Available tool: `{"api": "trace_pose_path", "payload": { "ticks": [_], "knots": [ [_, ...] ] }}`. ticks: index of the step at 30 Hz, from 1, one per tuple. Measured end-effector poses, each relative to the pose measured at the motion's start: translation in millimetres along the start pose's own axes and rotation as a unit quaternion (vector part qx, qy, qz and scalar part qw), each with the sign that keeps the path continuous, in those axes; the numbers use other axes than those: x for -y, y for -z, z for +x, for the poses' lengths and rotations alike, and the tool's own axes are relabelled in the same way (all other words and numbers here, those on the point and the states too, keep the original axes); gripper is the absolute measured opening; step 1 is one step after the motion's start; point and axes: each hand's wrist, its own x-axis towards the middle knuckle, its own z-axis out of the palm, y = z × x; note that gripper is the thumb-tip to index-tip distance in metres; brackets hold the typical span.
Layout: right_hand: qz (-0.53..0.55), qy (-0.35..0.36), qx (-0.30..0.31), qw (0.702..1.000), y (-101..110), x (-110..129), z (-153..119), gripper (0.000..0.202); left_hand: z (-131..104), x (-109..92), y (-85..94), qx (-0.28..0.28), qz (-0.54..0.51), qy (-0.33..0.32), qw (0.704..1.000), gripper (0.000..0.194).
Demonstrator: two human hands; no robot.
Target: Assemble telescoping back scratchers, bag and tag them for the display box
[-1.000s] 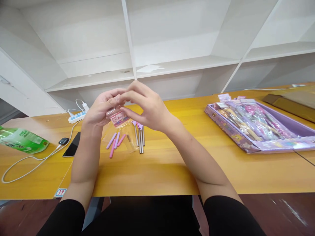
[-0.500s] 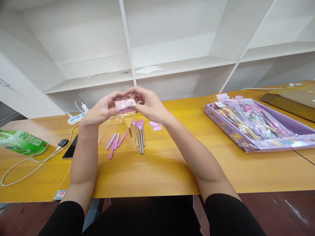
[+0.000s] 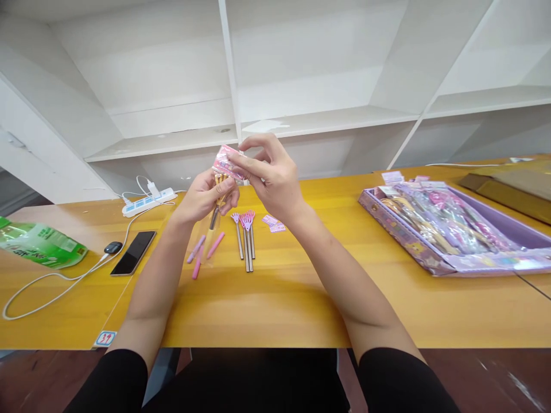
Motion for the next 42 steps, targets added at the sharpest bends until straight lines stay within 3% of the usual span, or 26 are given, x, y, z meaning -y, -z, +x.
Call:
{"api": "trace_pose_path", "payload": {
  "ticks": [13,18,23,26,29,33,37,39,42],
  "knots": [
    [0.014,-0.017,0.03,0.999,11.1,11.5,1.9,0.027,-6.8,-18.5,-11.3,0.0,-0.005,-0.024,1.0,0.033],
    [-0.038,0.085,0.074,0.993,23.9,3.3,3.1,0.034,-10.7,-21.3,-11.9,-0.007,0.02,-0.012,1.0,0.035],
    [-0.07,0.185,0.069,0.978,32.5,-1.7,6.1,0.047,-10.7,-22.0,-12.8,0.002,0.014,-0.014,1.0,0.033],
    [-0.066,0.198,0.077,0.975,34.0,-1.7,7.1,0.041,-8.7,-21.1,-11.3,-0.002,-0.017,-0.034,0.999,0.031],
    [-0.017,0.151,0.063,0.986,30.2,-1.5,6.1,0.025,-7.6,-20.2,-8.1,0.007,-0.029,-0.038,0.999,0.025],
    [0.045,0.014,-0.035,0.998,23.5,9.9,7.4,0.041,-8.2,-20.4,-5.9,0.009,-0.03,-0.019,0.999,0.029],
    [0.146,-0.125,0.064,0.979,24.0,31.0,14.1,0.041,-9.3,-22.1,-8.3,0.005,-0.018,0.013,1.0,0.034],
    [0.166,-0.149,0.103,0.969,25.2,37.2,16.5,0.04,-10.0,-23.3,-10.8,0.0,-0.005,0.022,1.0,0.036],
    [0.162,-0.159,0.102,0.969,25.0,38.5,17.3,0.036,-11.4,-25.4,-14.9,-0.009,0.032,0.03,0.999,0.036]
  ]
}}
